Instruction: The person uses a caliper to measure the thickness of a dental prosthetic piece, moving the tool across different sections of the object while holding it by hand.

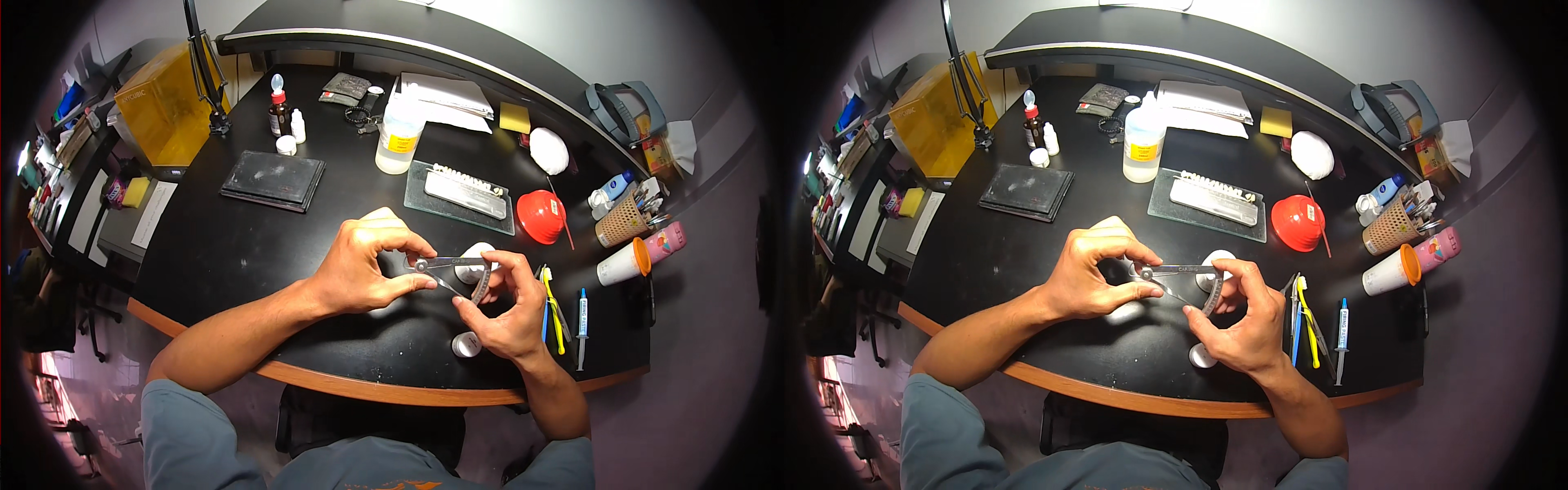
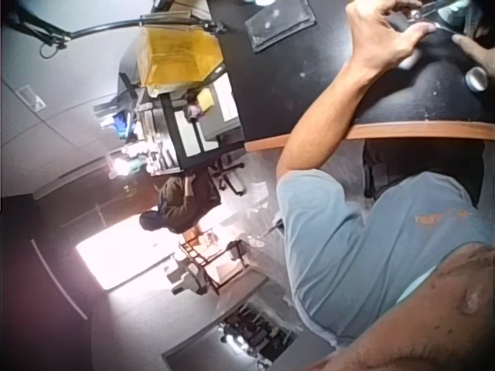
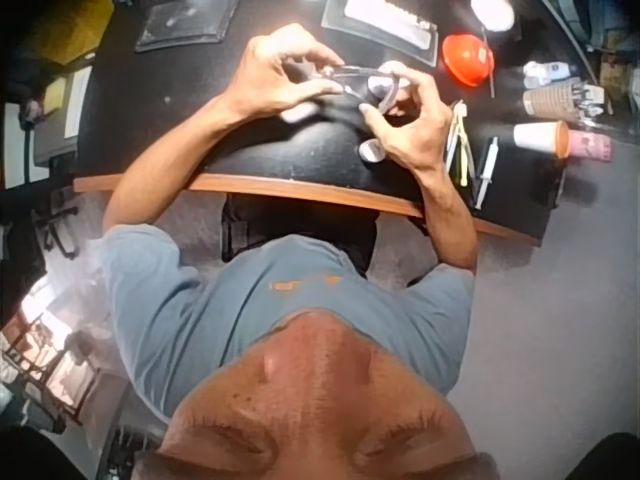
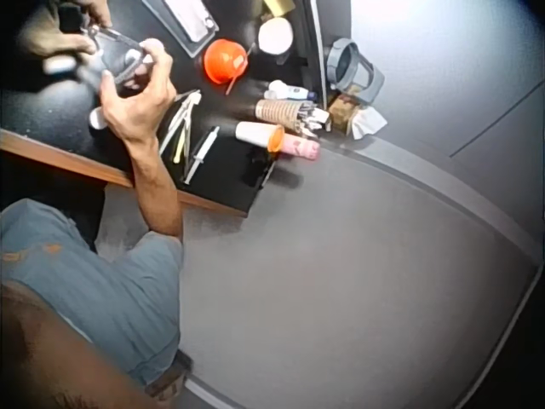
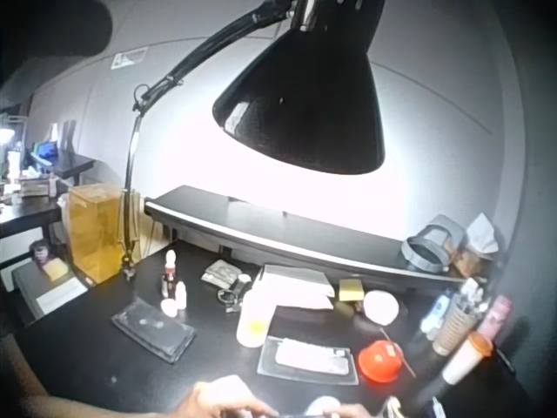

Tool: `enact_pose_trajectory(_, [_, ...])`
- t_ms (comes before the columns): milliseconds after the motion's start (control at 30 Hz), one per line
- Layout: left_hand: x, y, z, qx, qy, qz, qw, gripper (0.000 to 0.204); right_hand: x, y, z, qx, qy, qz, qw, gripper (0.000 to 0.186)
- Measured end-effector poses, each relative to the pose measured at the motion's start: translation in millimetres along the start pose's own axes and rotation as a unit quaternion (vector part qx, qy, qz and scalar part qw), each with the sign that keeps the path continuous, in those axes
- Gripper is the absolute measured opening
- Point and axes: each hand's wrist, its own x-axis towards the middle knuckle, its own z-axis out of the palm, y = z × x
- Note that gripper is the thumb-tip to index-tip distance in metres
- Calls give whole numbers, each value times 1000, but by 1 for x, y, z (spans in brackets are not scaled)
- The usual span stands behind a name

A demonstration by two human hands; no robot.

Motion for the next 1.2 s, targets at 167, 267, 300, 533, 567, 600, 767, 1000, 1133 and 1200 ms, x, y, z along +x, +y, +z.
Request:
enact_pose_trajectory(167, [-1,0,0,-5,2,7,1000,30,-1,-2,0,-4,-1,-3,1000,52])
enact_pose_trajectory(267, [-1,-1,0,-2,0,4,1000,30,-1,-2,1,10,-3,8,1000,52])
enact_pose_trajectory(300, [-1,-1,1,-1,0,4,1000,30,-2,-1,3,29,-5,18,999,53])
enact_pose_trajectory(533, [-2,1,1,-5,11,-9,1000,31,-3,-3,5,121,-37,54,991,51])
enact_pose_trajectory(567, [-2,1,1,-5,12,-10,1000,31,-4,-3,6,125,-39,56,990,50])
enact_pose_trajectory(600, [-2,1,1,-4,13,-10,1000,31,-4,-3,6,128,-41,59,989,49])
enact_pose_trajectory(767, [-3,0,0,-3,5,3,1000,31,-6,-1,6,136,-30,61,988,45])
enact_pose_trajectory(1000, [-1,0,0,-2,5,4,1000,31,-6,0,4,122,-28,50,991,44])
enact_pose_trajectory(1133, [-2,0,0,-2,12,7,1000,31,-5,-3,6,124,-32,56,990,45])
enact_pose_trajectory(1200, [-1,0,0,-3,12,8,1000,31,-5,-3,5,115,-39,57,991,45])
